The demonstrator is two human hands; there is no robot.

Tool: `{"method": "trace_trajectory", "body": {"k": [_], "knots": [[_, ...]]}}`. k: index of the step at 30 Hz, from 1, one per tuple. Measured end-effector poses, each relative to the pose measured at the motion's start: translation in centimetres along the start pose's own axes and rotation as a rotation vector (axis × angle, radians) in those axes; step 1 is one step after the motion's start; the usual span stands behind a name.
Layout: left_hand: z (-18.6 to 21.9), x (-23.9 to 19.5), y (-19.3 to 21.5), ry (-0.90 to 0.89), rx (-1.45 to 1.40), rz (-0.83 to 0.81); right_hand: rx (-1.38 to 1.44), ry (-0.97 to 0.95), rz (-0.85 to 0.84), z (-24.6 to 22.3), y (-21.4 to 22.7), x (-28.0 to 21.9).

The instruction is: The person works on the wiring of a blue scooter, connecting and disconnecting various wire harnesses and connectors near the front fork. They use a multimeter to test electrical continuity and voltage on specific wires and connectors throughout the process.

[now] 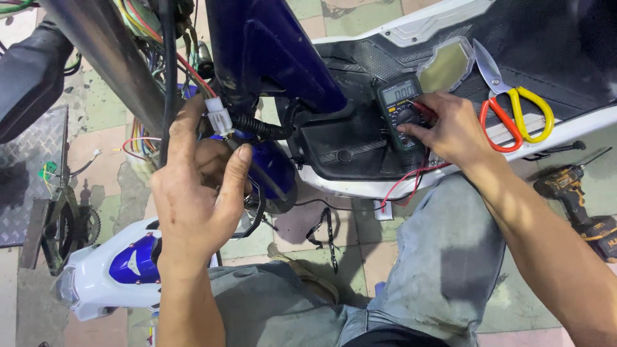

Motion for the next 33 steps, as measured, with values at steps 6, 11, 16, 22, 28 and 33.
{"method": "trace_trajectory", "body": {"k": [6,11,16,22,28,33], "knots": [[0.3,-0.1,-0.1,0.016,-0.096,-0.031,-0.022,0.008,-0.045,0.2,0.0,0.1],[-0.4,-0.3,0.3,-0.057,-0.035,0.009,0.056,-0.09,0.064,-4.9,1.6,-0.1],[-1.1,0.0,1.0,-0.072,-0.04,-0.014,0.231,-0.023,0.207,-18.5,3.5,2.3],[-0.9,0.7,2.8,-0.094,-0.056,-0.193,0.987,-0.066,0.117,-26.4,1.4,7.0],[-1.1,1.6,3.8,-0.227,-0.055,-0.332,1.425,-0.197,0.05,-26.5,-2.0,8.4],[-0.9,1.6,3.8,-0.273,-0.069,-0.274,1.598,-0.234,0.261,-26.6,-2.4,10.8]]}}
Point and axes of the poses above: each hand's wrist, its own x-axis towards the middle knuckle, its own y-axis out of the back of the hand, z = x × y, the point moved 2 cm from there along x, towards the middle knuckle, and after that the axes turned 10 degrees about y, right-handed, at the moved point
